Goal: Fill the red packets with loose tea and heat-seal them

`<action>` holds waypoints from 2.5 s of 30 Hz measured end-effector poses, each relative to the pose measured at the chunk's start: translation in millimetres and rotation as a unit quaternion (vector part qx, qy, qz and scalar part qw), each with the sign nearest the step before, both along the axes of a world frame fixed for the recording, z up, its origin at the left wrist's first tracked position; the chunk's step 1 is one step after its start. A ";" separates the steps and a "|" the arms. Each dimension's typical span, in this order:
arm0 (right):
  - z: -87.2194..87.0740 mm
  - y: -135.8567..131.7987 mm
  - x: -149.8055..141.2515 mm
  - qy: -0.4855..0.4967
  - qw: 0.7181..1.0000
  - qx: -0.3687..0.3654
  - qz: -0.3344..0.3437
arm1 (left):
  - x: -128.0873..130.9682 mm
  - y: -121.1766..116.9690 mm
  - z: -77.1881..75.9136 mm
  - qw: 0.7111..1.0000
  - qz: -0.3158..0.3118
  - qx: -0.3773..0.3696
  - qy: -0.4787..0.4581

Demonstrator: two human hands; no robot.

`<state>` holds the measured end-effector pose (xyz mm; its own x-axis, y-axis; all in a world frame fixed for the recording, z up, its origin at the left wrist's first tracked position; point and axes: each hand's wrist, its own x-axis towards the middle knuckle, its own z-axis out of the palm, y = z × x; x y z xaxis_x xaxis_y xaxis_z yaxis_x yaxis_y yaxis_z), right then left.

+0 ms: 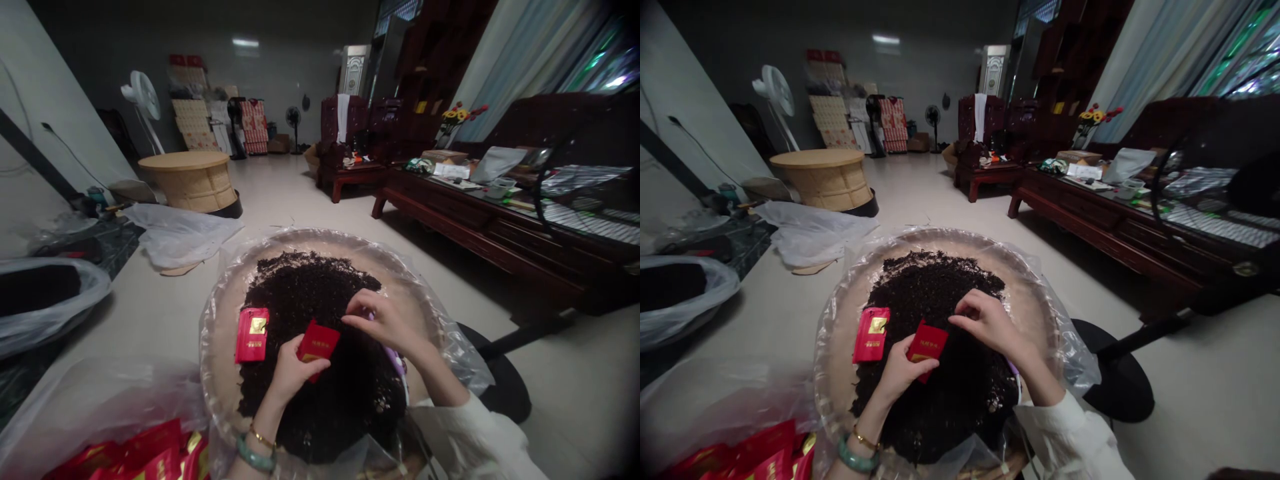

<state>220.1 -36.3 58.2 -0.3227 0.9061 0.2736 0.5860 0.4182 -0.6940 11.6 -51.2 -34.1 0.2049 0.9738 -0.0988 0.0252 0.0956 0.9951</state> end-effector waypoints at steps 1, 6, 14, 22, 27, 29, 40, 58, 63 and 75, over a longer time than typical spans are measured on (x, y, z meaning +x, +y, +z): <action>-0.8 -1.0 -4.2 -0.004 1.000 0.028 -0.012 | 0.5 0.4 -0.2 1.000 0.004 0.000 0.002; -15.5 -5.8 -39.3 -0.093 0.994 0.058 0.018 | 4.0 -1.4 1.4 1.000 -0.007 0.007 0.017; -45.7 16.3 -49.9 -0.017 0.999 -0.040 0.017 | 3.4 -4.4 -2.3 0.997 -0.071 -0.016 -0.021; -41.5 11.1 -47.0 -0.036 0.998 -0.022 -0.047 | 6.1 -3.5 -1.9 0.997 -0.056 -0.001 0.048; -55.3 16.3 -53.9 0.022 0.997 -0.051 -0.057 | 5.5 -5.0 -2.0 0.998 -0.052 -0.015 0.041; -60.6 18.8 -53.4 0.066 0.995 -0.049 -0.059 | 5.1 -5.4 -0.8 0.997 -0.066 -0.025 0.016; -51.0 17.8 -37.8 0.114 0.982 -0.147 0.016 | 3.7 -5.2 4.9 0.997 -0.064 -0.028 -0.035; -25.7 5.9 -36.7 -0.010 0.999 -0.009 -0.041 | 5.1 -5.0 2.0 0.995 -0.062 -0.066 -0.049; -37.5 10.4 -49.7 -0.009 0.998 -0.027 -0.058 | 4.2 -5.8 1.5 0.993 -0.094 -0.049 -0.044; -41.0 8.6 -56.5 0.044 0.994 -0.032 -0.096 | 8.8 -7.9 6.0 0.979 -0.085 -0.125 -0.139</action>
